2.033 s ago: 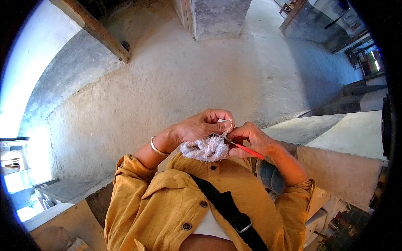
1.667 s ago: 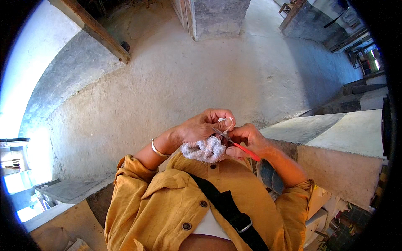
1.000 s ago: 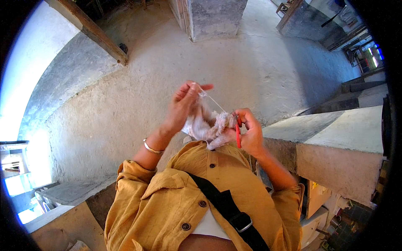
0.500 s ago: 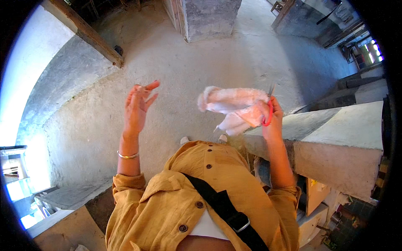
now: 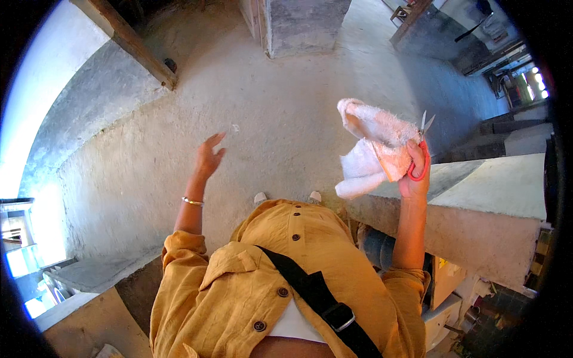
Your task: The person washes a grey cloth by hand in a red basin filled with soapy water, then wrings it out and hangs it on a bamboo pole to dry. Afterwards, the person retrieves a white towel, walks indoors, and uses red scissors to trim loose threads from the towel's edge.
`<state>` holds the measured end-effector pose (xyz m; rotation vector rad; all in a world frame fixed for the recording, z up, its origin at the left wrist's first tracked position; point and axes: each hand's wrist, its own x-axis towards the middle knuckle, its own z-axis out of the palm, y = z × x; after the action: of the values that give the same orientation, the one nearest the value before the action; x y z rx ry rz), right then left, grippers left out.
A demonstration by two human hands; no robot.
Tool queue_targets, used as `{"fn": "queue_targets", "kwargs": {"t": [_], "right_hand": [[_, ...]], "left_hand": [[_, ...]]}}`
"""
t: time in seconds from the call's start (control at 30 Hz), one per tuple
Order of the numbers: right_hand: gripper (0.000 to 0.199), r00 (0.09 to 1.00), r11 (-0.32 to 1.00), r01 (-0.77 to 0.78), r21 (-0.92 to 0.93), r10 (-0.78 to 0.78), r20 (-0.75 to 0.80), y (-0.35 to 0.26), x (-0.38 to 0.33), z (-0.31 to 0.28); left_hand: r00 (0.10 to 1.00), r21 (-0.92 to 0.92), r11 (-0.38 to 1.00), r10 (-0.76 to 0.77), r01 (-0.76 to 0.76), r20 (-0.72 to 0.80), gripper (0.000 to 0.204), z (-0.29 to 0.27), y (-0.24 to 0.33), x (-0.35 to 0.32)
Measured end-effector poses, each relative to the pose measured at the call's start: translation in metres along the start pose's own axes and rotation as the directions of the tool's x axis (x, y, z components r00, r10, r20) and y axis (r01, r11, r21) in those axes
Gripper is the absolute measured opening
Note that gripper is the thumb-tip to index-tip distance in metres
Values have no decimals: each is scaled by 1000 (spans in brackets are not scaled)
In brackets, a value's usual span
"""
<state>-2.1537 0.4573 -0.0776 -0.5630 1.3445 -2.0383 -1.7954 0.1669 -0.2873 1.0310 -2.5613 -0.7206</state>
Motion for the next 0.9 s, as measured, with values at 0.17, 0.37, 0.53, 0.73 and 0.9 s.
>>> {"fn": "queue_targets", "kwargs": {"t": [0.17,0.37,0.53,0.73,0.9], "right_hand": [[42,984,981,-138,134,121,129,0,-6,16],[38,995,995,-64,73,59,78,5,-7,17],[31,991,994,64,-88,-74,-113,11,-2,-7],[26,994,936,-8,-351,-31,-106,25,-6,-20],[26,988,957,-7,-290,-38,-148,46,-1,-24]], "left_hand": [[968,-561,815,234,-147,87,57,11,136,41],[970,-663,748,138,30,198,25,1,209,66],[957,-675,717,36,176,288,22,-51,202,80],[740,-738,-76,136,671,659,44,-65,224,84],[769,-673,-372,292,639,569,46,-63,232,82]]}}
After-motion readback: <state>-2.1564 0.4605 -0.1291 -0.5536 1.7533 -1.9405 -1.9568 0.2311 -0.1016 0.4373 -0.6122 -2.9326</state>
